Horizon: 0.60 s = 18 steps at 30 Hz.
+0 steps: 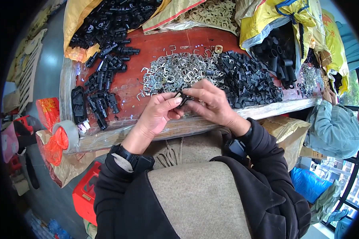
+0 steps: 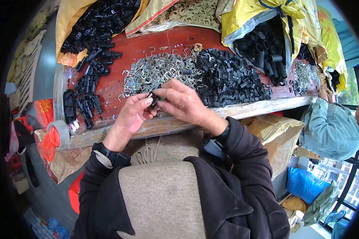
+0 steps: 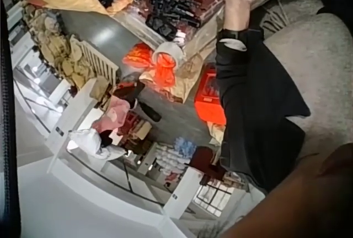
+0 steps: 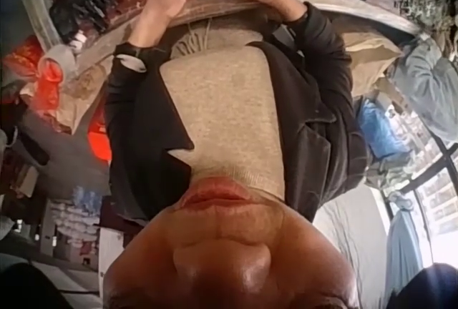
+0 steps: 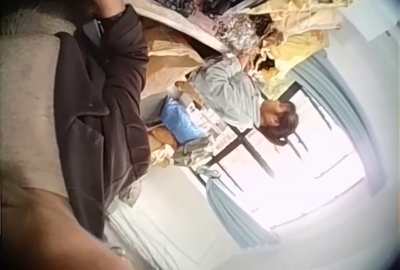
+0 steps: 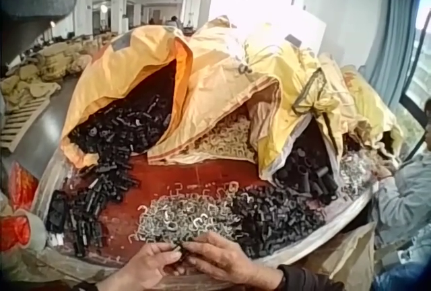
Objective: The person picks up a black plastic component and a small metal clip, fits the clip into the component, and then slides a black sleeve over the assembly.
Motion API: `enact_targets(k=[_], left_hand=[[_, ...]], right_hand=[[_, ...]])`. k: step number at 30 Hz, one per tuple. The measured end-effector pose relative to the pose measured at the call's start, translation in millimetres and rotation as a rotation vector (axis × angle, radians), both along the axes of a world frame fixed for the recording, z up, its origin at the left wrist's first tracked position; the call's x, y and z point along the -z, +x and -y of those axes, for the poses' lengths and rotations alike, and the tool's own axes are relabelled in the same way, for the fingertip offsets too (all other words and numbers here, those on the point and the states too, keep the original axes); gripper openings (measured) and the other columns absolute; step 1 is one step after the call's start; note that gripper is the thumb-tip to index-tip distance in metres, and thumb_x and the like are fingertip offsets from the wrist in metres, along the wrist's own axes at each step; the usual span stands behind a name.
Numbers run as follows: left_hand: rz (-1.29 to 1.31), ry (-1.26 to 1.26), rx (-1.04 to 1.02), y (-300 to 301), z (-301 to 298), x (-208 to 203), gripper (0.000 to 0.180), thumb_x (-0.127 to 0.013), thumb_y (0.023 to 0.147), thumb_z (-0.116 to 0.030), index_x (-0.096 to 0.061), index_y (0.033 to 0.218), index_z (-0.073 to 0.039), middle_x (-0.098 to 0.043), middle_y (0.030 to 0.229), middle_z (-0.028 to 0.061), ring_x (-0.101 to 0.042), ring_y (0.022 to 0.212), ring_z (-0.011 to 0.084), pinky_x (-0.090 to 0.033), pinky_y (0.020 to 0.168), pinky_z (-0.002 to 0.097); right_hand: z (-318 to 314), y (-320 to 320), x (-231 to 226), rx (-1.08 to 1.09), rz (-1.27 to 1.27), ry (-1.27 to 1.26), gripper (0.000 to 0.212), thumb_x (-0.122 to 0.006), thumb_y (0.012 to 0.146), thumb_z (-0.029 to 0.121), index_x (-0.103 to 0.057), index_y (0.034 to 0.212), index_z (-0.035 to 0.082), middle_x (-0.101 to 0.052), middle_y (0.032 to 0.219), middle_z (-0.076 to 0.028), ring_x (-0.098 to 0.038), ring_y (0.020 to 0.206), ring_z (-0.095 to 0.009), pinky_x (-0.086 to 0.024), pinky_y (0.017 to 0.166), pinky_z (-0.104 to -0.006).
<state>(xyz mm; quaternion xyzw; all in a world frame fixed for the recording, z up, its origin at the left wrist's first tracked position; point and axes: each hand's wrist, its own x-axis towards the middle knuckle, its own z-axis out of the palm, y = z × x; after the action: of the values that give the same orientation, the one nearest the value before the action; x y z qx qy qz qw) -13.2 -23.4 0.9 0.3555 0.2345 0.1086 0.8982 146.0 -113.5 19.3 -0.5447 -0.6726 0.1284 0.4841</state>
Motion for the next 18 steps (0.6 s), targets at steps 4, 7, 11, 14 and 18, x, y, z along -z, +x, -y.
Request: enact_targets(k=[4, 7, 11, 14, 18], left_hand=[[0.022, 0.059, 0.0, -4.8, -0.4, 3.1, 0.019, -0.055, 0.078, -0.019, -0.057, 0.086, -0.001, -0.057, 0.071, 0.003, -0.054, 0.056, 0.0084, -0.044, 0.049, 0.0188], [0.031, 0.095, -0.009, -4.7, 1.9, 0.4, 0.02, -0.055, 0.078, -0.02, -0.057, 0.083, -0.001, -0.056, 0.069, 0.0023, -0.052, 0.054, 0.0074, -0.042, 0.047, 0.0179], [0.027, 0.111, 0.0, -1.5, 2.7, -3.0, 0.02, -0.056, 0.077, -0.021, -0.057, 0.082, -0.002, -0.055, 0.067, 0.0016, -0.05, 0.051, 0.0064, -0.039, 0.044, 0.0171], [0.052, 0.087, -0.022, 0.0, 2.9, -2.2, 0.02, -0.056, 0.077, -0.022, -0.056, 0.079, -0.002, -0.054, 0.065, 0.0014, -0.047, 0.048, 0.0062, -0.036, 0.041, 0.0175], [0.064, 0.052, -0.05, -1.0, 2.1, -3.2, 0.02, -0.056, 0.077, -0.023, -0.055, 0.074, -0.003, -0.052, 0.061, 0.0011, -0.045, 0.046, 0.0059, -0.034, 0.039, 0.0175]], right_hand=[[10.9, 47.9, -11.0, 0.298, 0.267, -0.026, 0.023, -0.06, 0.068, 0.001, -0.058, 0.091, 0.004, -0.054, 0.081, -0.008, -0.053, 0.067, -0.017, -0.043, 0.06, -0.0251], [28.5, 111.9, -15.1, 0.655, 0.397, -0.014, 0.021, -0.06, 0.069, 0.005, -0.058, 0.09, 0.003, -0.054, 0.081, -0.01, -0.053, 0.068, -0.019, -0.043, 0.061, -0.0252], [62.1, 205.0, 3.6, 0.988, 0.59, -0.101, 0.023, -0.057, 0.073, 0.017, -0.055, 0.091, 0.003, -0.053, 0.086, -0.012, -0.051, 0.08, -0.028, -0.042, 0.07, -0.035], [73.8, 244.8, 24.9, 1.205, 0.662, -0.367, 0.028, -0.054, 0.075, 0.025, -0.054, 0.094, 0.004, -0.052, 0.089, -0.014, -0.049, 0.085, -0.032, -0.041, 0.073, -0.0378], [70.6, 245.8, 26.1, 1.135, 0.741, -0.508, 0.036, -0.055, 0.073, 0.03, -0.052, 0.099, 0.005, -0.051, 0.092, -0.013, -0.048, 0.088, -0.033, -0.041, 0.072, -0.0396]])
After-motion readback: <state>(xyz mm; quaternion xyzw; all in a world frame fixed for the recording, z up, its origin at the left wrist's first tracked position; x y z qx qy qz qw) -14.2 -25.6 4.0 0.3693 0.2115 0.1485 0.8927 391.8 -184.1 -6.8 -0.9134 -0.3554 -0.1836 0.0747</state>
